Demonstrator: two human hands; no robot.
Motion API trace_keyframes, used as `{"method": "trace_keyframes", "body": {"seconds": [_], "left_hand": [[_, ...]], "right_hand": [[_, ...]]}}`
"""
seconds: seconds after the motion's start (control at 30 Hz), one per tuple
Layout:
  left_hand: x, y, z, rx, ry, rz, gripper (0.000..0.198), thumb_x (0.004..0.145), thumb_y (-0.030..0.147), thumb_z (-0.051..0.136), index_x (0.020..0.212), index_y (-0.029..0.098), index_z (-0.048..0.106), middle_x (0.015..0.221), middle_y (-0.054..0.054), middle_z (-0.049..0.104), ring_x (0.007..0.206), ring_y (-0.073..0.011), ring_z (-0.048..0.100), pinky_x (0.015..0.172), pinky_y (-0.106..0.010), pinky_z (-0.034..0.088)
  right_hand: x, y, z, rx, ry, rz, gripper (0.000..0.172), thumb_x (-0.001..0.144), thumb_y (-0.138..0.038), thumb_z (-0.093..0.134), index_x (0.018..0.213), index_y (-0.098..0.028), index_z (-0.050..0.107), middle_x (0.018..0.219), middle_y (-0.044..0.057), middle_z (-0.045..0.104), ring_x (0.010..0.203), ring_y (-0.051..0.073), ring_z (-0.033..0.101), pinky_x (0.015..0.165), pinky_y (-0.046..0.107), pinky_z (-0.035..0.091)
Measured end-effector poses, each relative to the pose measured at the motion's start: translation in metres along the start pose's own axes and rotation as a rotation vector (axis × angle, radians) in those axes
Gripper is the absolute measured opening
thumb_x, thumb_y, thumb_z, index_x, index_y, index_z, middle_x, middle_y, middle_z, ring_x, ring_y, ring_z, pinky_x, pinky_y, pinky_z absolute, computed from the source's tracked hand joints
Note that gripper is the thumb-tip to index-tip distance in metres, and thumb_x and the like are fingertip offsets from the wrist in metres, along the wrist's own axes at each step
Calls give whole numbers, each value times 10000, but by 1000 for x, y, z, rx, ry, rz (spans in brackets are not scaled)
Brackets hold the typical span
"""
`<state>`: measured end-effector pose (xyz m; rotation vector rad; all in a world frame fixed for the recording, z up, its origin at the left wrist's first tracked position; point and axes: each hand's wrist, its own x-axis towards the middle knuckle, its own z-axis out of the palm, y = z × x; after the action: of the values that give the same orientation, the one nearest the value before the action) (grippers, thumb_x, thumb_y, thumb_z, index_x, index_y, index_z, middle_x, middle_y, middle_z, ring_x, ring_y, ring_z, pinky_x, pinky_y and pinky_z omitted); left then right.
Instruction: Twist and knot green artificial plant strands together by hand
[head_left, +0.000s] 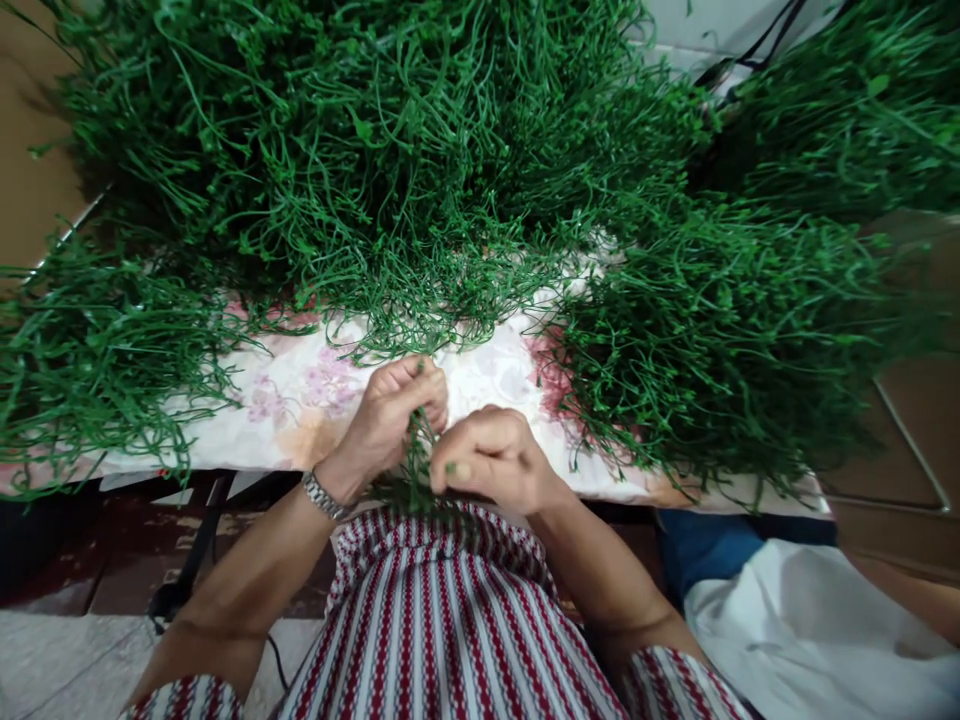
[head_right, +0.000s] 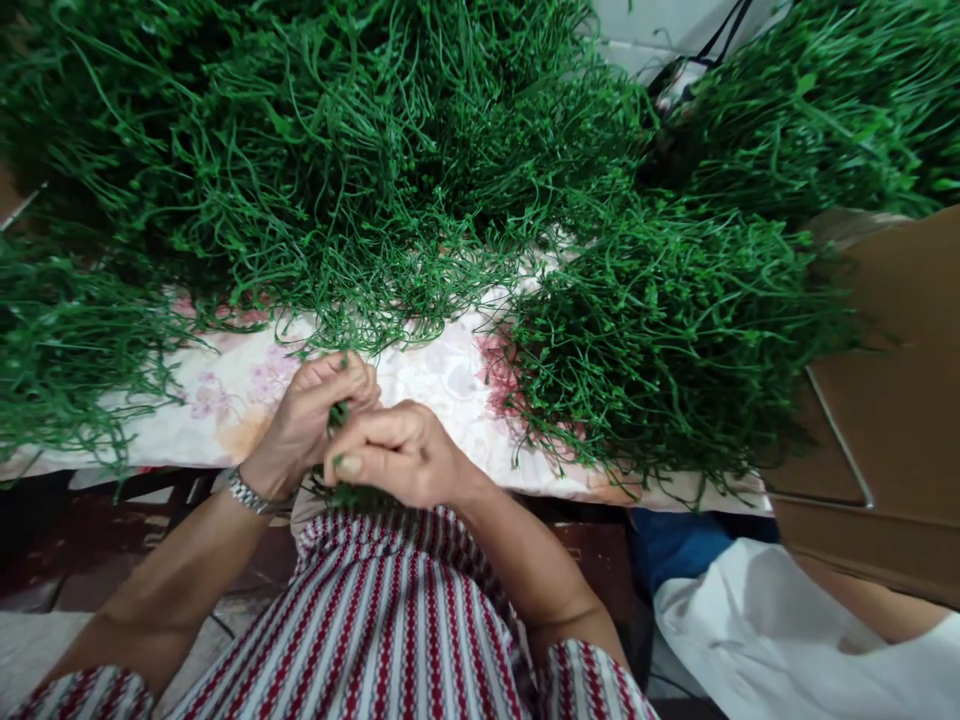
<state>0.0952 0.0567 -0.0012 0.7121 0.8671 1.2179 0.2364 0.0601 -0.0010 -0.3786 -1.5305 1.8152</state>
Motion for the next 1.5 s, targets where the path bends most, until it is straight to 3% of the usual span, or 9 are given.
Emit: {"method": "trace_keyframes", "body": {"seconds": [0.2, 0.37, 0.5, 0.67, 0.8, 0.93, 1.07, 1.23, 1.5], "left_hand": [[4, 4, -7, 134, 33, 117, 236, 734, 331, 625, 582, 152, 599, 647, -20, 525, 642, -123, 512, 628, -245, 441], [3, -2, -2, 175, 49, 211, 158, 740, 327, 627, 697, 199, 708, 919, -52, 600, 1037, -190, 512, 947, -301, 387], [1, -4, 0, 270, -31, 231, 179, 794, 320, 578, 804, 218, 725, 1030, -67, 581, 1132, -222, 477, 964, -339, 390], [-7, -3, -2, 641, 117, 462, 148, 799, 271, 586, 849, 224, 718, 939, -41, 571, 988, -175, 515, 908, -287, 387], [-14, -7, -3, 658, 148, 409, 140, 807, 257, 569, 762, 182, 679, 755, -25, 598, 767, -150, 542, 741, -260, 421], [-15, -13, -6, 499, 43, 304, 62, 731, 193, 637, 786, 174, 617, 799, -20, 572, 782, -142, 522, 740, -242, 411], [-16, -10, -10, 446, -31, 223, 69, 740, 197, 625, 770, 164, 572, 756, -3, 525, 727, -119, 482, 687, -225, 387], [-16, 4, -10, 690, -97, 170, 61, 740, 177, 580, 712, 156, 531, 690, 19, 477, 687, -113, 434, 657, -226, 350], [-13, 5, -7, 841, -77, 206, 197, 753, 192, 554, 595, 161, 442, 584, 42, 393, 590, -92, 375, 572, -220, 304]], "right_hand": [[0, -10, -20, -468, 277, -27, 262, 861, -389, 505, 889, -142, 586, 697, 5, 529, 573, 76, 434, 530, 194, 360], [4, 11, -24, -453, 244, 27, 329, 820, -381, 569, 1063, -160, 544, 721, -19, 488, 583, 69, 385, 539, 185, 346], [5, 16, -21, -368, 192, 70, 252, 827, -346, 547, 978, -147, 580, 734, -13, 515, 591, 65, 408, 547, 182, 351], [-1, 6, -17, -642, 335, 53, 132, 819, -262, 525, 796, -139, 567, 589, -42, 459, 505, 57, 366, 481, 182, 290], [-5, 5, -9, -823, 415, -36, 63, 805, -191, 495, 765, -151, 523, 560, -60, 416, 468, 47, 327, 466, 185, 270], [-7, 9, -3, -874, 471, -68, 53, 822, -203, 487, 787, -163, 482, 588, -55, 421, 493, 56, 362, 487, 188, 308], [-8, 11, -7, -930, 354, -124, 60, 858, -217, 455, 836, -164, 472, 666, -23, 479, 566, 76, 436, 536, 198, 355], [-8, 11, -16, -1151, 167, -236, 52, 867, -164, 395, 855, -162, 446, 789, 50, 514, 735, 140, 496, 619, 248, 402], [-10, 7, -9, -1424, 158, -211, 146, 858, -107, 360, 948, -132, 473, 761, 47, 511, 695, 146, 472, 596, 247, 381]]}}
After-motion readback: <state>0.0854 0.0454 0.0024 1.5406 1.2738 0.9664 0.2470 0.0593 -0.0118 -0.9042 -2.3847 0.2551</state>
